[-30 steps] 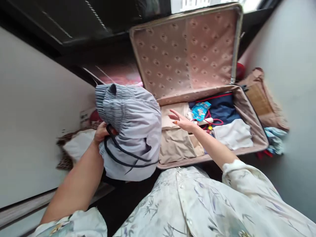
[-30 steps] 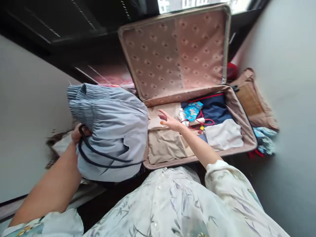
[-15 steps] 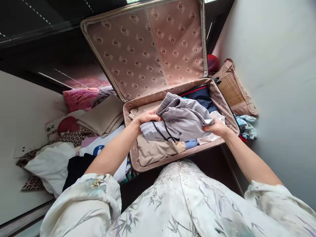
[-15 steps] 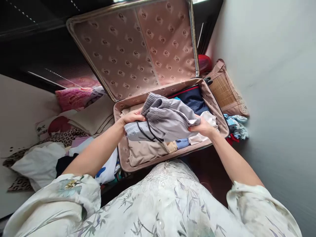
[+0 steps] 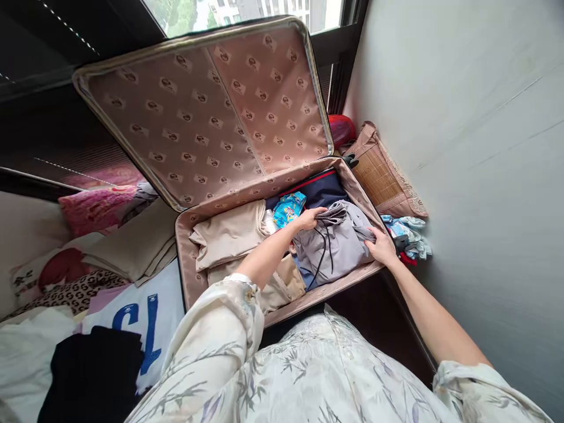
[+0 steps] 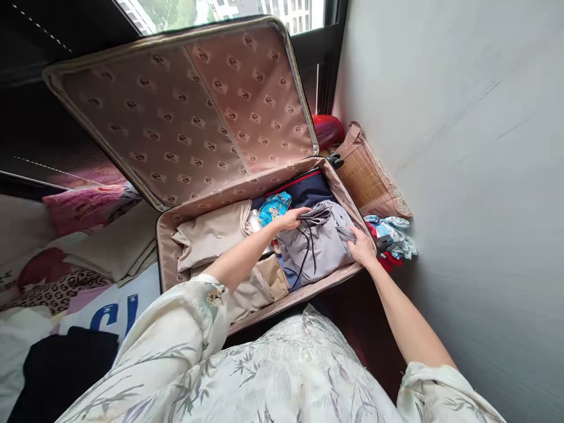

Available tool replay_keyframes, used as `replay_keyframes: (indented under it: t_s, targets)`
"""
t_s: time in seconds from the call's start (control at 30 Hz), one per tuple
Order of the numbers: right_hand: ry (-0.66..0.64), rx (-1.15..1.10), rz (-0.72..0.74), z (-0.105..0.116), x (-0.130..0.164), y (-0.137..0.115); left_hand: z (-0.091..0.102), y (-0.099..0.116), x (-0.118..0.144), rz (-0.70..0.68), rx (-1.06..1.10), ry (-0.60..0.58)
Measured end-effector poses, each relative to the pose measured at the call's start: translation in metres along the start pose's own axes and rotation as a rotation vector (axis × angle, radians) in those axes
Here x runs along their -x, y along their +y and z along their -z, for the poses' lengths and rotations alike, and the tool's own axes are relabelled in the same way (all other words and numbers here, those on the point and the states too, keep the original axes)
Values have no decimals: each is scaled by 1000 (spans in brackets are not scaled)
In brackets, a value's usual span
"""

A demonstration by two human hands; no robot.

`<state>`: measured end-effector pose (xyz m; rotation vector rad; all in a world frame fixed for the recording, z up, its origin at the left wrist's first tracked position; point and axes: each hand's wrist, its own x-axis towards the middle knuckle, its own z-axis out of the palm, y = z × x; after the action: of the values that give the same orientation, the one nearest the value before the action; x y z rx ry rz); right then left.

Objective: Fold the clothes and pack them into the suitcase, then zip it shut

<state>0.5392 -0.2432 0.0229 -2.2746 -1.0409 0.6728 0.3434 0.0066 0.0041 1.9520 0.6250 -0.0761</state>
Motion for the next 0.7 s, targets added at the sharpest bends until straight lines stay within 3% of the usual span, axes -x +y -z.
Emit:
replay_keyframes:
  t_s: [0.1, 0.23, 0.3, 0.37, 0.47, 0.6, 0.7]
  targets:
    - [40, -41, 71, 3, 6, 5, 16, 6, 14, -69, 21, -36]
    - [90, -67, 148, 17, -3, 6, 66, 22, 10, -107, 21, -66]
    - [109, 6, 166, 18, -12, -1, 85, 27, -5, -68, -83, 21]
    - [106, 158, 182, 13, -17, -15, 90, 29, -20, 42, -283, 177]
    - [56, 415, 254, -6, -12, -39, 64, 29, -26, 160, -586, 356]
    - [-6, 498, 417, -38, -12, -62, -13, 27, 1, 108, -717, 410]
    - [-58, 442, 469, -57, -42, -70, -68, 20, 24, 182, -687, 378]
